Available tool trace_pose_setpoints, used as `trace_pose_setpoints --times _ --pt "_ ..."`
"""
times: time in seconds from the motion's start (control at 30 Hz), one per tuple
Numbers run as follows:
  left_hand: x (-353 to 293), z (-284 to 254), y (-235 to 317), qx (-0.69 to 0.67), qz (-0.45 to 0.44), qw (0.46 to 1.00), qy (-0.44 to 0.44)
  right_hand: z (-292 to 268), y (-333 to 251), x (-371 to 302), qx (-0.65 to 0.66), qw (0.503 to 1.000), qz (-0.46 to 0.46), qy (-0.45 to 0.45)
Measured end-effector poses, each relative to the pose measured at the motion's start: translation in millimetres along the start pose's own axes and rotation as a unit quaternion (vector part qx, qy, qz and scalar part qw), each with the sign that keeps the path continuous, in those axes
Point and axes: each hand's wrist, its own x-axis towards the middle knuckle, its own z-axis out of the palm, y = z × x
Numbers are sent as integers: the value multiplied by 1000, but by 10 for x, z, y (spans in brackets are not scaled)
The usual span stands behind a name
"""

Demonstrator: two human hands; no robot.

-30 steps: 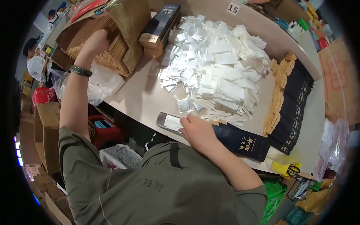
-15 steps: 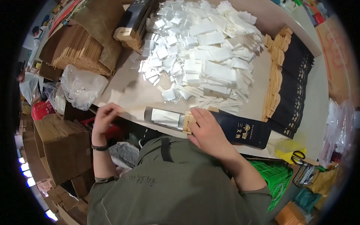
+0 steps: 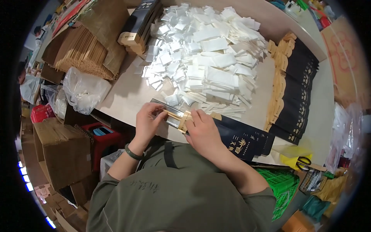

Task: Manually inserting small white rectangular products into cardboard packaging sleeves and stacking them.

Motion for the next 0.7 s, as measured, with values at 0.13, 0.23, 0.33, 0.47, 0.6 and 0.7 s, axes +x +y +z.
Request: trace_pose_setpoints --times 0.13,0.23,0.33,0.47,0.6,0.7 --pt "-144 169 246 -213 -37 946 -240 89 3 10 6 1000 -17 6" --pt "-86 -123 413 -79 59 968 -231 14 94 4 6 999 -39 37" --pt "62 -241 390 229 300 920 -106 -172 79 38 -6 994 -78 77" --pt "203 -156 73 252 249 919 -171 -470 552 13 89 989 -118 -1" --pt "194 -367 155 130 -72 963 -226 -1194 1482 -572 -202 965 156 68" --pt "60 -232 336 -59 -15 917 -393 -946 1073 -736 5 993 115 -10"
